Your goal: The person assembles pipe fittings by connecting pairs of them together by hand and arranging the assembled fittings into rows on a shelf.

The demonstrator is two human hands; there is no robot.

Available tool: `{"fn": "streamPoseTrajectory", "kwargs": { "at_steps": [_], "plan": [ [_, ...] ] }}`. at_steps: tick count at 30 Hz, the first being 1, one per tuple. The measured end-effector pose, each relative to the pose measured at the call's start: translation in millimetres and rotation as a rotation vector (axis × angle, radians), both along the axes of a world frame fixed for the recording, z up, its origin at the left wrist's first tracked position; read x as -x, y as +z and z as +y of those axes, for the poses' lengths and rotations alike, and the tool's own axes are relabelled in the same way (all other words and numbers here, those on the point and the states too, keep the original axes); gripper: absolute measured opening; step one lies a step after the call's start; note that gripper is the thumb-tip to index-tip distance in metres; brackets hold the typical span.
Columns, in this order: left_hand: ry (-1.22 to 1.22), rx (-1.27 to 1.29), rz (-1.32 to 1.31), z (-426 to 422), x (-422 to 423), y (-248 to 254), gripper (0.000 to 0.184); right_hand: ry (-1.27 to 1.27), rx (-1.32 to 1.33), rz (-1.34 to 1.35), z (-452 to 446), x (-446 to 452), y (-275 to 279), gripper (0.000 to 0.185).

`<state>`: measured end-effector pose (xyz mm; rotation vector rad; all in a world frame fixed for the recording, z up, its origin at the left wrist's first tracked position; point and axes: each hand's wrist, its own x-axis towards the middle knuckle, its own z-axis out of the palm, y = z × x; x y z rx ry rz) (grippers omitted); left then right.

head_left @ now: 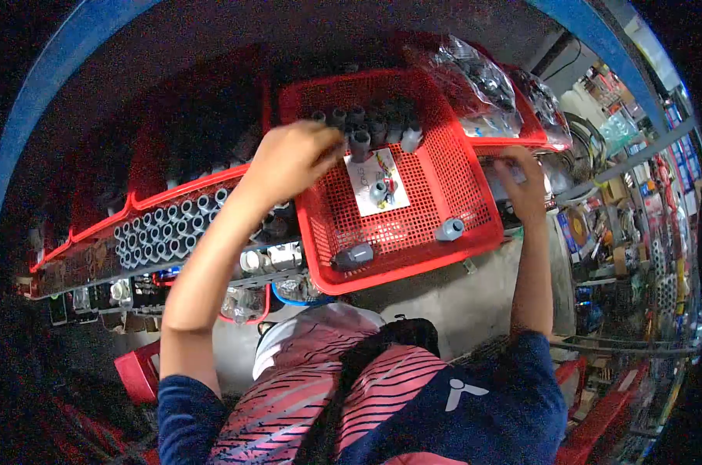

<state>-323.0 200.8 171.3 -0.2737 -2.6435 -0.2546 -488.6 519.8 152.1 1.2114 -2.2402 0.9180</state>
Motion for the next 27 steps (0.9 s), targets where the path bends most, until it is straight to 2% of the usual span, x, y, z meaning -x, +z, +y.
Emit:
{"fn": "streamPoseTrajectory", "kwargs": {
  "at_steps": [1, 3, 4, 6, 8, 9, 10, 12, 13, 14, 16, 17, 18, 20, 21, 22, 24, 26, 27],
  "plan": [
    [0.172, 0.012, -0.182, 0.9, 10.8, 1.0, 0.020, 0.004, 0.002, 0.001, -10.9, -6.3, 7.8, 0.011],
    [0.198, 0.207, 0.014, -24.9, 44.8, -27.9, 0.018, 0.375, -0.289, -0.279, -31.7, -12.8, 19.7, 0.015],
    [0.200, 0.208, 0.019, -30.0, 57.4, -32.7, 0.018, 0.377, -0.288, -0.274, -40.5, -11.1, 20.5, 0.015],
    [0.180, 0.170, -0.093, -36.9, 77.5, -36.0, 0.018, 0.478, -0.503, -0.420, -59.2, -0.5, 20.2, 0.019],
    [0.112, 0.153, -0.146, -41.1, 94.2, -46.5, 0.019, 0.508, -0.556, -0.406, -78.7, 18.1, 16.9, 0.021],
    [-0.002, 0.064, -0.240, -44.4, 106.5, -62.5, 0.020, 0.534, -0.607, -0.394, -88.0, 26.7, 15.5, 0.022],
    [-0.117, -0.026, -0.333, -42.9, 112.0, -71.1, 0.022, 0.539, -0.610, -0.391, -97.3, 31.5, 14.7, 0.022],
    [-0.346, -0.315, -0.339, -34.3, 115.1, -84.5, 0.021, 0.387, -0.715, -0.180, -115.0, 40.0, 12.0, 0.028],
    [-0.232, -0.459, -0.629, -20.2, 110.4, -68.5, 0.023, 0.330, -0.724, -0.156, -119.9, 44.9, 5.3, 0.030],
    [-0.227, -0.459, -0.630, -16.1, 110.8, -67.0, 0.023, 0.335, -0.723, -0.156, -125.3, 50.6, -0.1, 0.030],
    [-0.285, -0.315, -0.548, -15.2, 117.6, -76.7, 0.020, 0.115, -0.961, -0.236, -137.8, 58.7, -3.2, 0.036],
    [-0.257, -0.183, -0.437, -16.2, 123.1, -81.7, 0.019, 0.223, -0.774, -0.172, -129.8, 89.7, -38.0, 0.040],
    [-0.253, -0.187, -0.431, -14.7, 124.1, -84.0, 0.019, 0.225, -0.779, -0.166, -135.7, 93.3, -46.9, 0.040],
    [-0.075, -0.112, -0.209, -10.1, 122.8, -87.3, 0.020, 0.188, -0.832, -0.021, -149.4, 96.9, -59.0, 0.041],
    [-0.069, -0.116, -0.205, -6.7, 118.6, -80.8, 0.020, 0.284, -0.782, -0.024, -139.9, 126.0, -90.5, 0.042],
    [-0.039, -0.105, -0.296, -3.8, 113.6, -71.1, 0.021, 0.289, -0.785, -0.020, -145.7, 109.8, -72.8, 0.042],
    [-0.003, -0.098, -0.390, -1.3, 107.4, -63.5, 0.023, 0.117, -0.972, -0.009, -151.0, 72.5, -36.6, 0.045],
    [-0.096, -0.158, -0.426, -3.3, 109.0, -69.7, 0.023, 0.184, -0.881, 0.031, -145.2, 63.1, -30.0, 0.049],
    [-0.081, -0.071, -0.468, -2.9, 109.0, -70.7, 0.021, 0.162, -0.878, -0.014, -142.8, 62.1, -29.0, 0.048]
  ]
}}
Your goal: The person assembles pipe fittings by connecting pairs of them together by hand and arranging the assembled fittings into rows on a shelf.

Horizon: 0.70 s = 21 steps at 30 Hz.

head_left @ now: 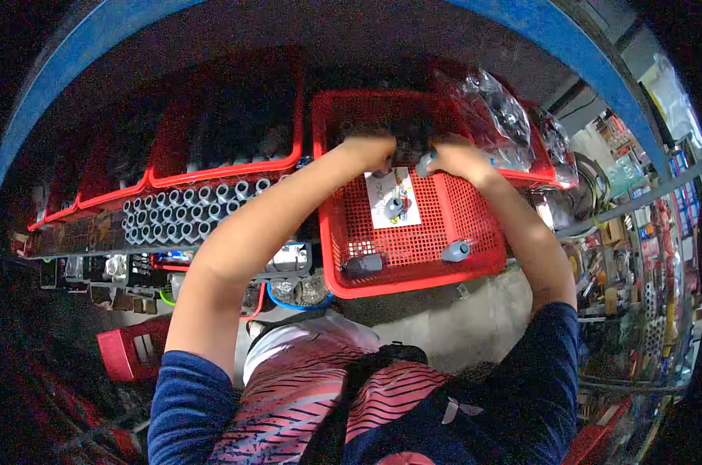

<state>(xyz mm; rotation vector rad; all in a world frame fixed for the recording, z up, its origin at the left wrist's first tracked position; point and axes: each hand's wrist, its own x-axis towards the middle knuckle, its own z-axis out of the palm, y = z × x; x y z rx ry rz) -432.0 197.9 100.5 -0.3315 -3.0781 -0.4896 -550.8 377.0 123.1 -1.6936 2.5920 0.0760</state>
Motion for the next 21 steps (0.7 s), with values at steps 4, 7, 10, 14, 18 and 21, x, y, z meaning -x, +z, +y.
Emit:
{"fn": "streamPoseTrajectory", "kwargs": {
  "at_steps": [4, 7, 10, 14, 18, 21],
  "plan": [
    [0.085, 0.178, 0.379, -5.4, 7.0, -24.4, 0.020, -0.107, 0.026, -0.161, 12.0, -17.7, 35.8, 0.045],
    [0.114, -0.149, 0.050, 3.4, -37.0, 33.2, 0.023, -0.228, 0.175, -0.318, 28.8, -22.3, 48.6, 0.044],
    [0.137, -0.374, 0.378, 9.4, -120.8, 98.4, 0.023, 0.357, 0.639, 0.178, 63.0, -62.0, 71.0, 0.030],
    [0.121, -0.749, 0.728, -0.3, -218.8, 87.9, 0.016, -0.303, 0.684, -0.190, 101.4, -124.1, 78.0, 0.044],
    [0.310, -0.826, 0.913, -6.3, -279.7, 61.3, 0.016, -0.116, 0.667, -0.050, 87.5, -161.0, 89.0, 0.036],
    [0.460, -0.687, 0.939, -21.5, -324.7, 60.8, 0.020, -0.031, 0.729, -0.100, 74.6, -178.3, 90.0, 0.037]
  ]
}}
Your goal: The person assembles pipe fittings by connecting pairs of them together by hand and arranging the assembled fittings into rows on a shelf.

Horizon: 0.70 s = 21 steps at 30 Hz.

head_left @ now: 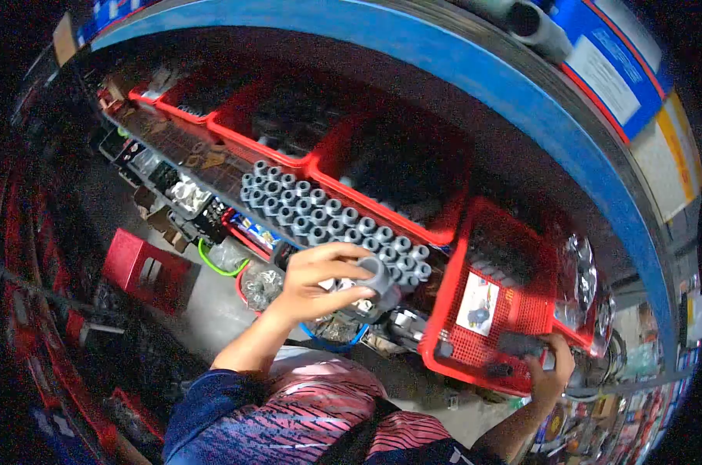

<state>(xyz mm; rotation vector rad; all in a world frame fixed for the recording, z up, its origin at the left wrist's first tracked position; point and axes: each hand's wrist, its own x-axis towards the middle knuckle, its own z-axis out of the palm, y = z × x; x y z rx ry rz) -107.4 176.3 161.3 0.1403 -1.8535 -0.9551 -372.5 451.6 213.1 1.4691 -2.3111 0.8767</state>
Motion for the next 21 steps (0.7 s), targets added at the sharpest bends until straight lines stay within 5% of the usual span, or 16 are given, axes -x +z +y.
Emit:
{"fn": "streamPoseTrajectory", "kwargs": {
  "at_steps": [4, 6, 10, 14, 18, 21],
  "plan": [
    [0.448, 0.165, 0.002, -52.3, -66.3, -4.3, 0.023, 0.117, 0.052, 0.044, -14.1, -26.7, 1.6, 0.036],
    [0.633, -0.085, 0.055, -73.6, -94.8, -11.6, 0.022, 0.120, 0.045, -0.069, -21.0, -47.4, 0.0, 0.032],
    [0.673, -0.436, 0.141, -129.1, -141.2, -36.4, 0.028, -0.011, 0.089, -0.195, -51.4, -85.2, -24.2, 0.027],
    [0.459, -0.481, 0.132, -202.6, -162.2, -69.0, 0.029, -0.079, 0.164, -0.337, -103.6, -137.6, -45.5, 0.032],
    [0.337, -0.324, -0.218, -279.2, -164.0, -93.7, 0.030, -0.068, 0.043, -0.230, -155.4, -202.2, -41.9, 0.041],
    [0.213, -0.125, -0.234, -300.2, -153.7, -99.9, 0.030, -0.097, -0.070, -0.360, -170.0, -242.4, -38.8, 0.038]
  ]
}}
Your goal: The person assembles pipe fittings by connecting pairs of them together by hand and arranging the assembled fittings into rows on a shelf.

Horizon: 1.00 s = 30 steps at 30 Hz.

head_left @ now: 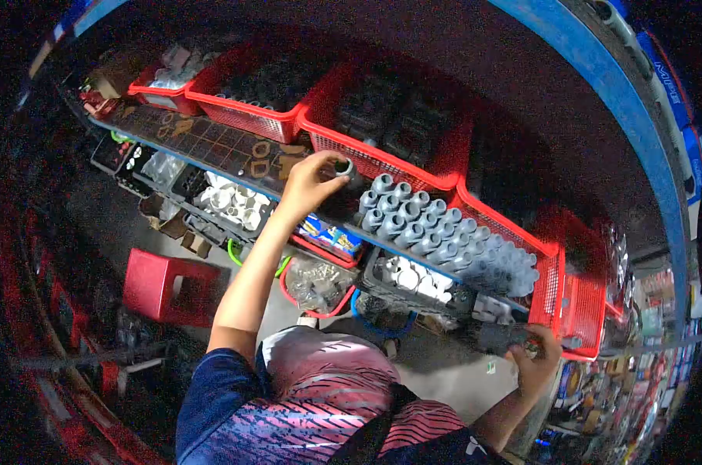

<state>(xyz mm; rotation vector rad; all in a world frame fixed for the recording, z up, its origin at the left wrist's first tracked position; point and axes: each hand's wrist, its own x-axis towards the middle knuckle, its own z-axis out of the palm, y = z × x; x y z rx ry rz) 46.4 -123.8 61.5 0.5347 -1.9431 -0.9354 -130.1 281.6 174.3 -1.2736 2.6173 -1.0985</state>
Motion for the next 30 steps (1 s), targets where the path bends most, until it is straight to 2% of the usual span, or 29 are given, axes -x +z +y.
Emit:
{"fn": "streamPoseTrajectory", "kwargs": {
  "at_steps": [5, 7, 9, 11, 15, 18, 22, 24, 30],
  "plan": [
    [-0.124, 0.103, -0.096, -7.7, 16.8, -8.8, 0.028, -0.109, 0.075, -0.070, 9.4, -33.7, -27.0, 0.039],
    [-0.144, 0.108, -0.136, -9.6, 19.4, -11.3, 0.028, -0.229, 0.173, -0.240, 5.5, -48.2, -26.6, 0.042],
    [-0.190, 0.258, -0.106, -15.1, 20.7, -12.2, 0.026, -0.202, 0.177, -0.257, 12.3, -49.3, -39.2, 0.041],
    [-0.209, 0.255, -0.117, -18.7, 21.5, -14.0, 0.025, -0.300, 0.143, -0.280, 11.3, -52.2, -47.6, 0.041],
    [-0.242, 0.209, -0.083, -15.2, 21.3, -10.9, 0.025, -0.249, 0.092, -0.404, 9.2, -45.0, -59.9, 0.043],
    [-0.220, 0.225, -0.106, -13.6, 21.2, -14.5, 0.025, -0.240, 0.064, -0.369, 2.5, -38.2, -64.6, 0.043],
    [-0.003, 0.316, -0.243, -2.1, 19.3, -11.0, 0.023, -0.158, 0.078, -0.366, -13.9, -36.6, -56.4, 0.040],
    [0.078, 0.361, -0.295, -0.5, 22.0, -10.0, 0.023, -0.089, -0.036, -0.410, -20.1, -32.9, -52.0, 0.036],
    [0.103, 0.419, -0.401, 5.0, 21.4, -5.3, 0.018, -0.032, 0.046, -0.341, -24.6, -25.3, -57.2, 0.037]
  ]
}}
